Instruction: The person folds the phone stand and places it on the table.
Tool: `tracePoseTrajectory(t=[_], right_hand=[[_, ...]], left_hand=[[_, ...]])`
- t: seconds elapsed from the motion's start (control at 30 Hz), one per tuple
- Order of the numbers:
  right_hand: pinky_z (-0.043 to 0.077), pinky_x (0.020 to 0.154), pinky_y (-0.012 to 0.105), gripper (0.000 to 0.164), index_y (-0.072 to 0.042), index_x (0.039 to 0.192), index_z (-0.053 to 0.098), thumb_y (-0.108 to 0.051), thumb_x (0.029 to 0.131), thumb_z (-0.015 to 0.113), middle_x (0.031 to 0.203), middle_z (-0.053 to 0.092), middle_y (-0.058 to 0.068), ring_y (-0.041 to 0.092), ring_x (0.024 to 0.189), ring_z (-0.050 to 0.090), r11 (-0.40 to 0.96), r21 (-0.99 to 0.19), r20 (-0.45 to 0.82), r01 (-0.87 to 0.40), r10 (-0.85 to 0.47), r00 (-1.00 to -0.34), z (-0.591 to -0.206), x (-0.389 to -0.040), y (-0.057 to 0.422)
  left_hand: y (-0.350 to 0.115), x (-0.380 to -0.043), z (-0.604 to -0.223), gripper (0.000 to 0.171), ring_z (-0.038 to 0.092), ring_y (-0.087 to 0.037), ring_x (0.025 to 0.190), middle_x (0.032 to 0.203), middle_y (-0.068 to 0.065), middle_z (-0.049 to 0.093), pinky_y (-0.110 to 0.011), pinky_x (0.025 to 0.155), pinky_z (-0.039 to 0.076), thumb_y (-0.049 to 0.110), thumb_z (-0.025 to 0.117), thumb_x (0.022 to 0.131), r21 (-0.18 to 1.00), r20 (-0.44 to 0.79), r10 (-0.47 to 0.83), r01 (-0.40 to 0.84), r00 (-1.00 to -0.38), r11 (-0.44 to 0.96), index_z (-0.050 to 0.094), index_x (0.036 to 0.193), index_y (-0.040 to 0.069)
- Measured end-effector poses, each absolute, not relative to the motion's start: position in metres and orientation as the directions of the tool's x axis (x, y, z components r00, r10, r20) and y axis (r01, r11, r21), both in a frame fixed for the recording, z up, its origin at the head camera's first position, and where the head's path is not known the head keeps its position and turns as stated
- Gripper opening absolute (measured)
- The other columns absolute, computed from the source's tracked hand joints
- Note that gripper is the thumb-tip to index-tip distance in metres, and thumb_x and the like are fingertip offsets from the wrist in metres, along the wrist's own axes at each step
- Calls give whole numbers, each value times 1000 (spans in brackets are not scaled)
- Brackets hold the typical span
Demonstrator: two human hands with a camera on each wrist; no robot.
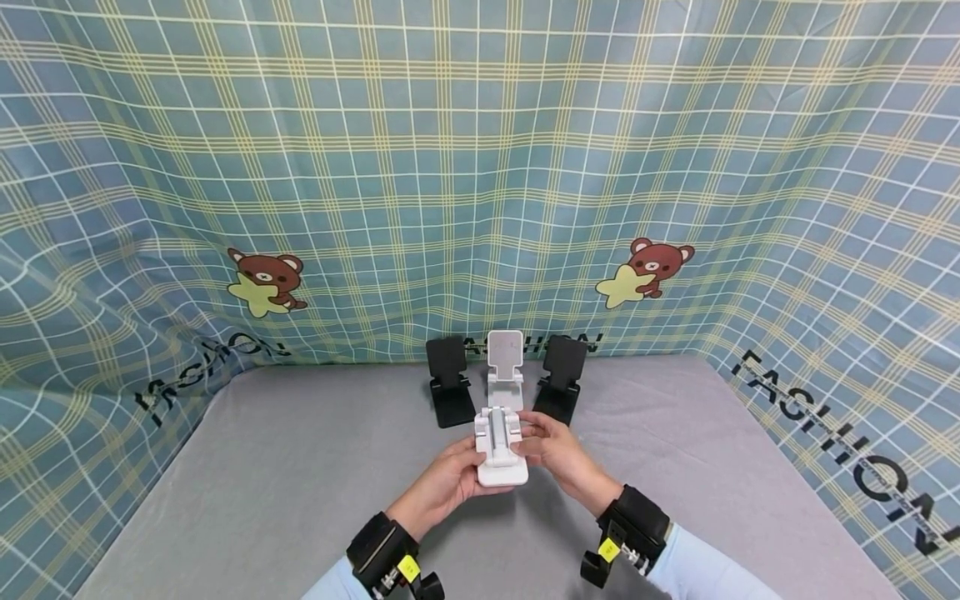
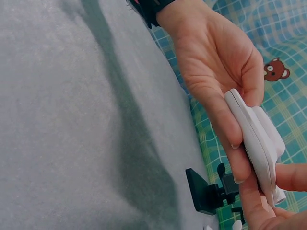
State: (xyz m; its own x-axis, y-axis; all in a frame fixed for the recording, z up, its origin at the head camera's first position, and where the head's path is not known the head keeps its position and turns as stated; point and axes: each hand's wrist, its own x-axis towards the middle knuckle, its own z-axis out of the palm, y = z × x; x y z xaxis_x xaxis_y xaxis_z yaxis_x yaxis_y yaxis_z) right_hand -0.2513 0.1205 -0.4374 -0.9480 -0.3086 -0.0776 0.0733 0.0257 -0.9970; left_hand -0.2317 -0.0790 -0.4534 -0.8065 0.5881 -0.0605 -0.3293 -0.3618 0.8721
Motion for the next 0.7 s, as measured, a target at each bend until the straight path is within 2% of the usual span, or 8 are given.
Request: tracePoseTrajectory(t=[0.2,0.37,0.47,0.7], right_hand=[[53,74,28,61,9,136,38,-6,82,63,110,58,16,14,90,59,9,-1000,-27,26,-339,-940,-443,-252,127],[53,77,30,63,7,141,33,-5,85,60,119,54,20,14,94,58,33,-996,-87,81,-336,-938,-444,-252,143],[53,77,30,63,6,142,31,-4,86,59,120,54,18,12,93,59,44,-994,-111,102,-320,-941,-443,-251,156],[53,76,31,66,6,144,30,-3,85,59,120,57,16,12,92,60,79,-987,-153,138,-238,-959,-447,-250,193]], left_hand=[[-77,-231,-457,50,56,-28,118,141,-30,42,-46,97,48,5,31,100,879,-88,566,-331,-820,-343,18,148,-4],[-66,-233,-459,50,63,-21,105,129,-21,56,-39,88,55,9,46,97,930,-144,491,-286,-860,-229,33,143,-6],[-55,-236,-459,49,64,-18,98,123,-17,61,-38,85,56,11,53,94,955,-155,471,-254,-868,-154,41,138,-7],[-22,-242,-461,43,65,-21,95,119,-20,63,-41,87,55,7,53,93,961,-166,501,-254,-849,-112,48,132,-10]])
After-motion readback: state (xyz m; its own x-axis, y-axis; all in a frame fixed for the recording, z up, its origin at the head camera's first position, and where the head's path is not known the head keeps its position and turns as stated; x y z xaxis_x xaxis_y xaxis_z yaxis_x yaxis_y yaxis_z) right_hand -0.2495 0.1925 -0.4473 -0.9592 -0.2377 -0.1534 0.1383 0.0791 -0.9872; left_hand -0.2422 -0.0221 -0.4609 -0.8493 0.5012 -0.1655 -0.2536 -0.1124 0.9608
